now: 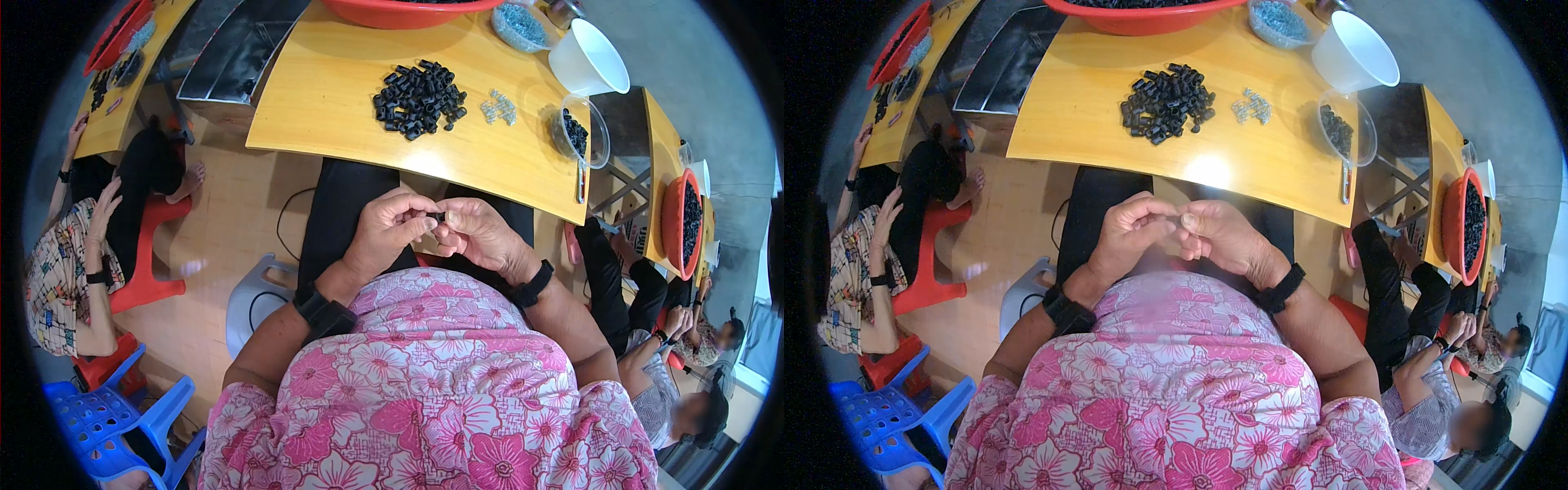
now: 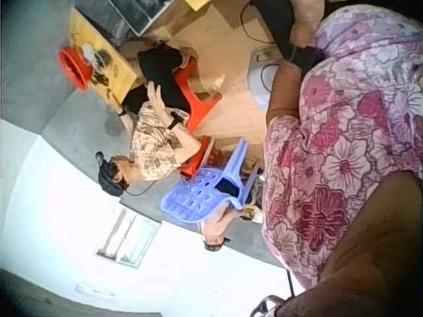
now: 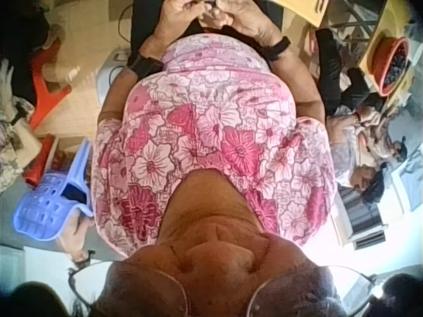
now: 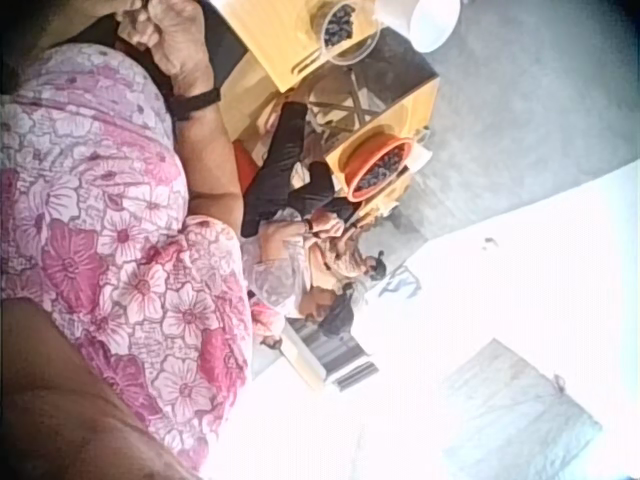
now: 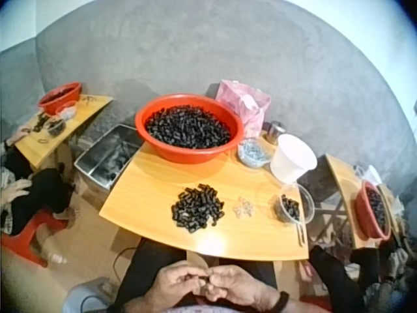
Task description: The worker is manually assembling small black plastic components by hand at a workbench.
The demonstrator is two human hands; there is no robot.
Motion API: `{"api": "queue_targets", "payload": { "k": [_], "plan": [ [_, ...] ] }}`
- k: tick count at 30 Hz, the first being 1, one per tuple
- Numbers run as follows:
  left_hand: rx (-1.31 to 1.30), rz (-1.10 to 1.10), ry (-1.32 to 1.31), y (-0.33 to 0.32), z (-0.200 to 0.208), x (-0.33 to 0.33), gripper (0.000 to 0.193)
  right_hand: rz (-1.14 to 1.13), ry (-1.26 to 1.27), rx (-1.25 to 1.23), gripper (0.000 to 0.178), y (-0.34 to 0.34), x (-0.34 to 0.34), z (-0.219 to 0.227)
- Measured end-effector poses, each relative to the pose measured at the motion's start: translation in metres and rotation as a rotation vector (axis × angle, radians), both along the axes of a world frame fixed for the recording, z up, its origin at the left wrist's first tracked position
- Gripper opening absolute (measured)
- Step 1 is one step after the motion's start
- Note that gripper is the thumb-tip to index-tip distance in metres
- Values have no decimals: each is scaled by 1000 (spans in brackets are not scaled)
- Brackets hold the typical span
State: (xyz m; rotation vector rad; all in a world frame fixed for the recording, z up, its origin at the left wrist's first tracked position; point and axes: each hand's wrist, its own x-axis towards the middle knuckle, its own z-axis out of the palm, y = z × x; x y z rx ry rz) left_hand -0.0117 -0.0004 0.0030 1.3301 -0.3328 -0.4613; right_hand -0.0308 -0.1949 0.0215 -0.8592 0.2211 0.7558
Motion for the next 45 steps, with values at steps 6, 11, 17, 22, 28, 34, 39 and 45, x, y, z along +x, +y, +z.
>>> {"api": "queue_targets", "payload": {
  "k": [6,11,17,22,28,34,39,45],
  "plan": [
    [24,-8,-22,2,7,1,14,56,-20,-9,32,-5,2,-9],
    [-27,22,58,1,2,-2,13,53,-51,-55,41,-4,2,-6],
    [-86,-8,174,-1,1,-2,20,45,-106,-35,32,-3,3,-15],
    [-211,-42,249,-4,13,-1,25,43,-198,-201,28,2,4,1],
    [39,-52,-10,1,-9,0,20,55,-250,-314,33,5,1,-2],
    [-68,-95,150,-2,0,-2,30,-6,-129,-166,30,2,-2,-3],
    [-208,-153,220,-2,5,0,40,-16,-81,-61,35,-3,-3,-2],
    [-185,-130,314,-5,8,-2,40,112,-293,-472,27,5,-4,2]
  ]
}}
